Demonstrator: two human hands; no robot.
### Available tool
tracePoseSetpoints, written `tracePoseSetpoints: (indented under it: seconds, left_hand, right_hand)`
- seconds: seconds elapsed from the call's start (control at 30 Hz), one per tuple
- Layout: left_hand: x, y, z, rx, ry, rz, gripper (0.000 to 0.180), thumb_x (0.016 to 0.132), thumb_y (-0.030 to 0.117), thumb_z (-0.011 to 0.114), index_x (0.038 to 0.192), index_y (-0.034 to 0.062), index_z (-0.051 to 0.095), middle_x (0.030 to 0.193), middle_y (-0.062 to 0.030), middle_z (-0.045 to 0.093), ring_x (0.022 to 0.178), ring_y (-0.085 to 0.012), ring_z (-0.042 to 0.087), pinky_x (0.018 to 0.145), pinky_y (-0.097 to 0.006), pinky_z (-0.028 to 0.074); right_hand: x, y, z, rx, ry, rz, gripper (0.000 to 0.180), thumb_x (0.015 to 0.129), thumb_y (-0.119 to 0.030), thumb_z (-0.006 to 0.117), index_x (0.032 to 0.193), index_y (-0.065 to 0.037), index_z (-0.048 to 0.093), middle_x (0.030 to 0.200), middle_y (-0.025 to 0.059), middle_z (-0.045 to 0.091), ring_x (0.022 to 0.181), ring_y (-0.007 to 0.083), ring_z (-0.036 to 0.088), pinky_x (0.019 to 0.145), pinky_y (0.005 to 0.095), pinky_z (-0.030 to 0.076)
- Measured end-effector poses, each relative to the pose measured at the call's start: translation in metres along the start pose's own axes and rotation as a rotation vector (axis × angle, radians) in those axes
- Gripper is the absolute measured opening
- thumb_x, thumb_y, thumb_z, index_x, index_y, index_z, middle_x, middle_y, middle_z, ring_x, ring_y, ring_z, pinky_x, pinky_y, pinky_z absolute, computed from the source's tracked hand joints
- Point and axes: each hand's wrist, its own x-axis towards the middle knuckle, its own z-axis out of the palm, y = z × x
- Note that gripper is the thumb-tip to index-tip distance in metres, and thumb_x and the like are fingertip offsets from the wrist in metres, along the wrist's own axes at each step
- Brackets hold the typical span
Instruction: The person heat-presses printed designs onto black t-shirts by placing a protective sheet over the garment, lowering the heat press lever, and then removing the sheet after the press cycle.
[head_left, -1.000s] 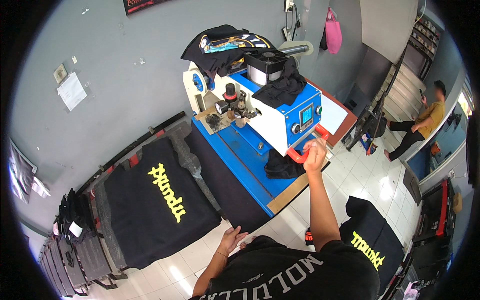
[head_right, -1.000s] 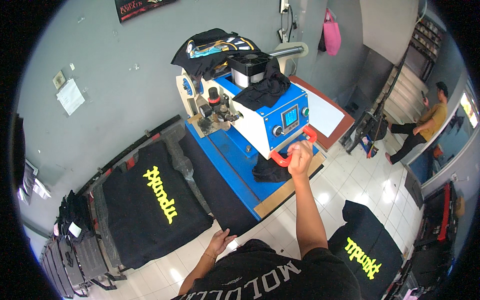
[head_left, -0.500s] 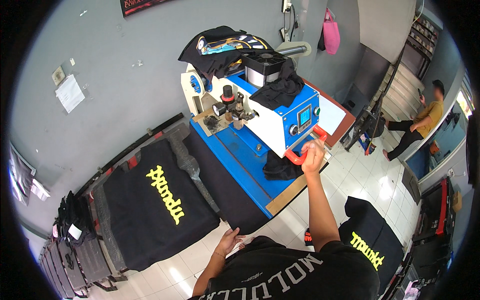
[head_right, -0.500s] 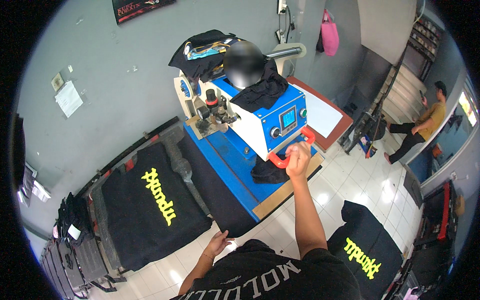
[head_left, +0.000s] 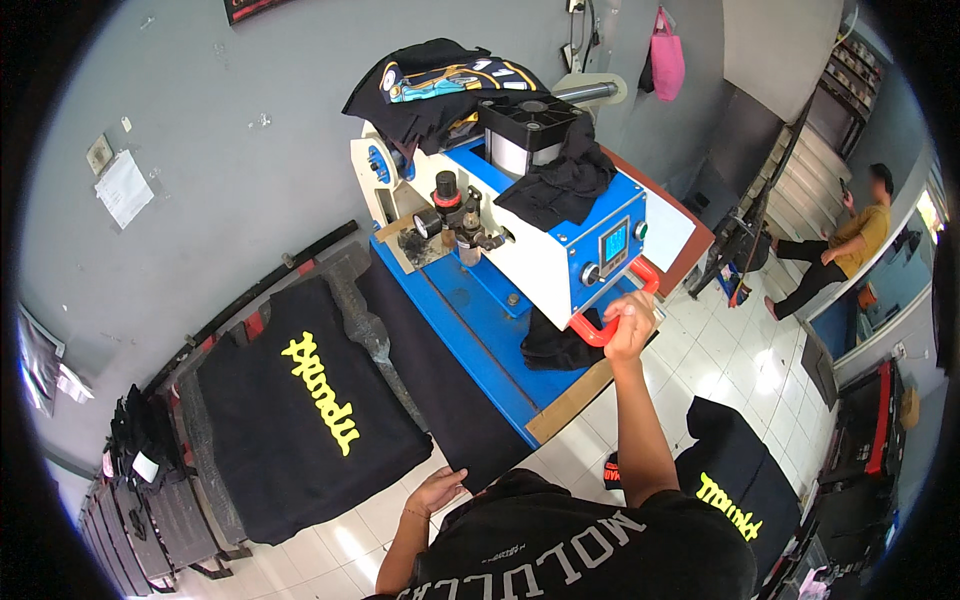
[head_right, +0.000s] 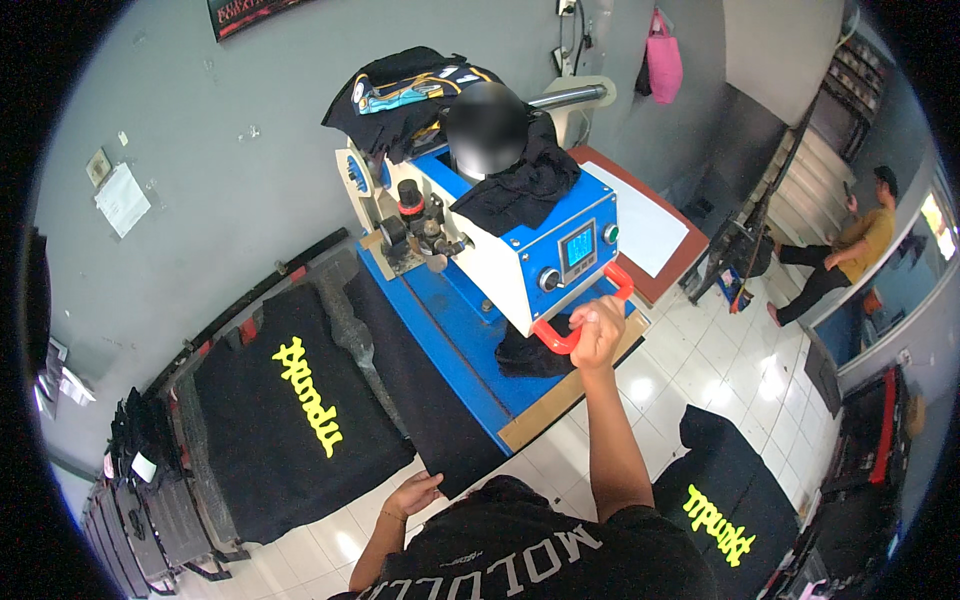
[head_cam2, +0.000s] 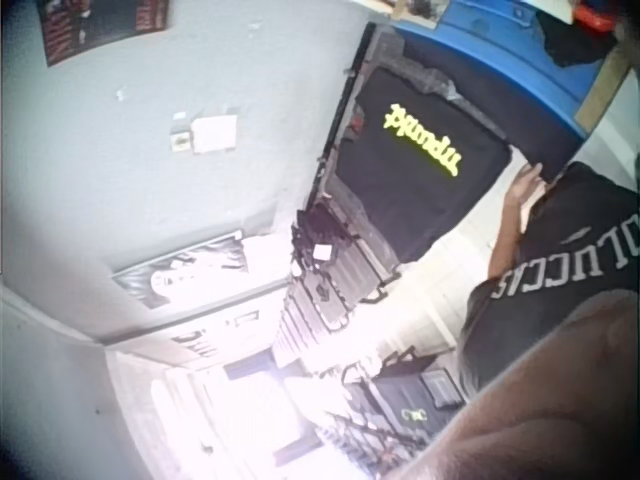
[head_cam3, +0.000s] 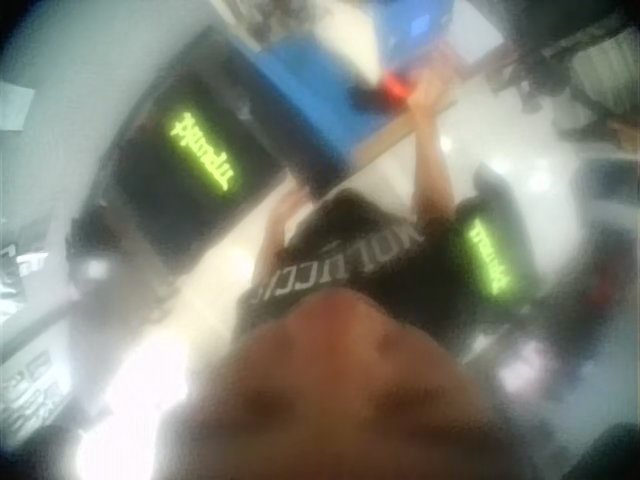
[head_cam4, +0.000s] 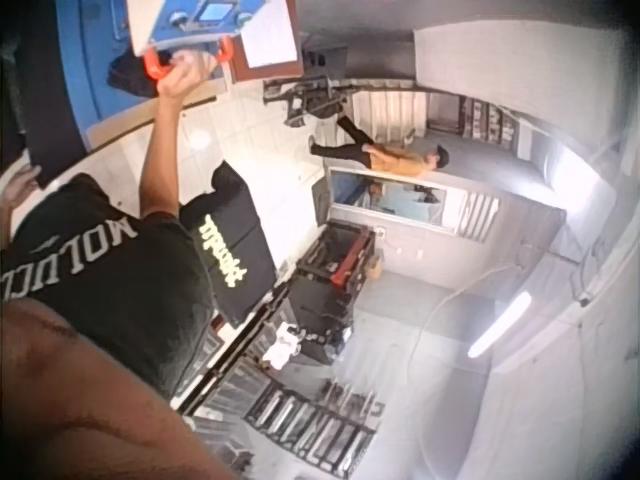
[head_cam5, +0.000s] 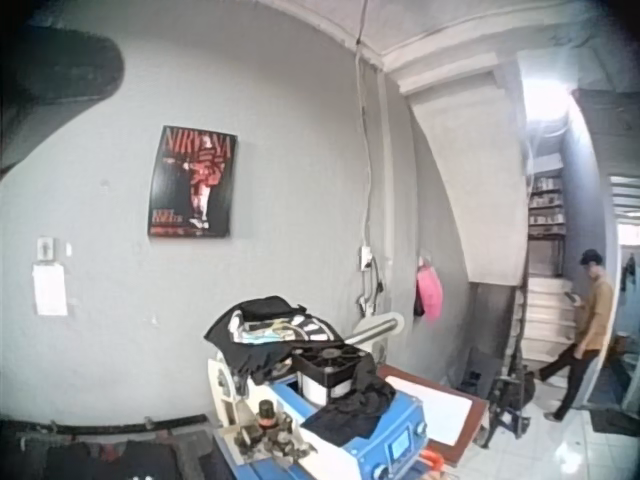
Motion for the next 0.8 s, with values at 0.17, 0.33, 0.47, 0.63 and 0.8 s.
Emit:
tracePoseSetpoints:
  seconds: [0.17, 0.33, 0.47, 0.63, 0.8]
  left_hand:
    - [0.001, 0.010, -0.013, 0.118, 0.025, -0.076, 0.022, 0.094, 0.019, 0.065, 0.110, 0.0040, 0.062, 0.100, 0.0007, 0.064, 0.090, -0.0085, 0.058, 0.080, -0.025, 0.047]
    - [-0.007, 0.026, -0.006, 0.325, 0.095, -0.147, 0.019, 0.092, 0.021, 0.068, 0.102, 0.0041, 0.065, 0.093, 0.0028, 0.063, 0.082, -0.0065, 0.056, 0.074, -0.022, 0.046]
    - [-0.007, 0.025, -0.014, 0.339, 0.082, -0.071, 0.027, 0.092, 0.027, 0.068, 0.099, 0.0008, 0.067, 0.089, 0.0022, 0.064, 0.082, -0.0067, 0.057, 0.077, -0.023, 0.047]
    - [0.002, 0.009, -0.011, 0.263, 0.123, -0.066, 0.030, 0.092, 0.027, 0.067, 0.107, 0.0011, 0.066, 0.097, 0.0004, 0.066, 0.087, -0.0085, 0.059, 0.080, -0.023, 0.047]
    - [-0.013, 0.014, 0.018, 0.210, 0.224, -0.003, 0.033, 0.093, 0.025, 0.066, 0.113, -0.0003, 0.064, 0.101, -0.0004, 0.066, 0.088, -0.0089, 0.058, 0.082, -0.024, 0.047]
  right_hand:
    - [0.009, 0.017, -0.001, 0.021, -0.056, -0.171, 0.045, 0.093, -0.032, 0.037, 0.058, -0.009, 0.050, 0.051, 0.0042, 0.050, 0.046, 0.0209, 0.044, 0.058, 0.0359, 0.034]
    - [0.008, 0.028, 0.002, 0.034, -0.060, -0.206, 0.057, 0.098, -0.046, 0.032, 0.055, -0.010, 0.042, 0.048, 0.0029, 0.046, 0.046, 0.0207, 0.042, 0.054, 0.0352, 0.031]
    - [0.010, 0.040, 0.003, 0.020, -0.060, -0.210, 0.057, 0.097, -0.046, 0.033, 0.053, -0.011, 0.041, 0.048, 0.0030, 0.046, 0.045, 0.0211, 0.044, 0.054, 0.0349, 0.031]
    - [0.033, 0.092, -0.018, -0.018, -0.091, -0.190, 0.055, 0.097, -0.045, 0.033, 0.055, -0.010, 0.040, 0.049, 0.0045, 0.046, 0.046, 0.0231, 0.043, 0.053, 0.0360, 0.031]
    - [0.056, 0.152, -0.046, -0.078, -0.168, -0.090, 0.052, 0.098, -0.037, 0.033, 0.057, -0.007, 0.043, 0.054, 0.0084, 0.048, 0.055, 0.0263, 0.046, 0.058, 0.0384, 0.033]
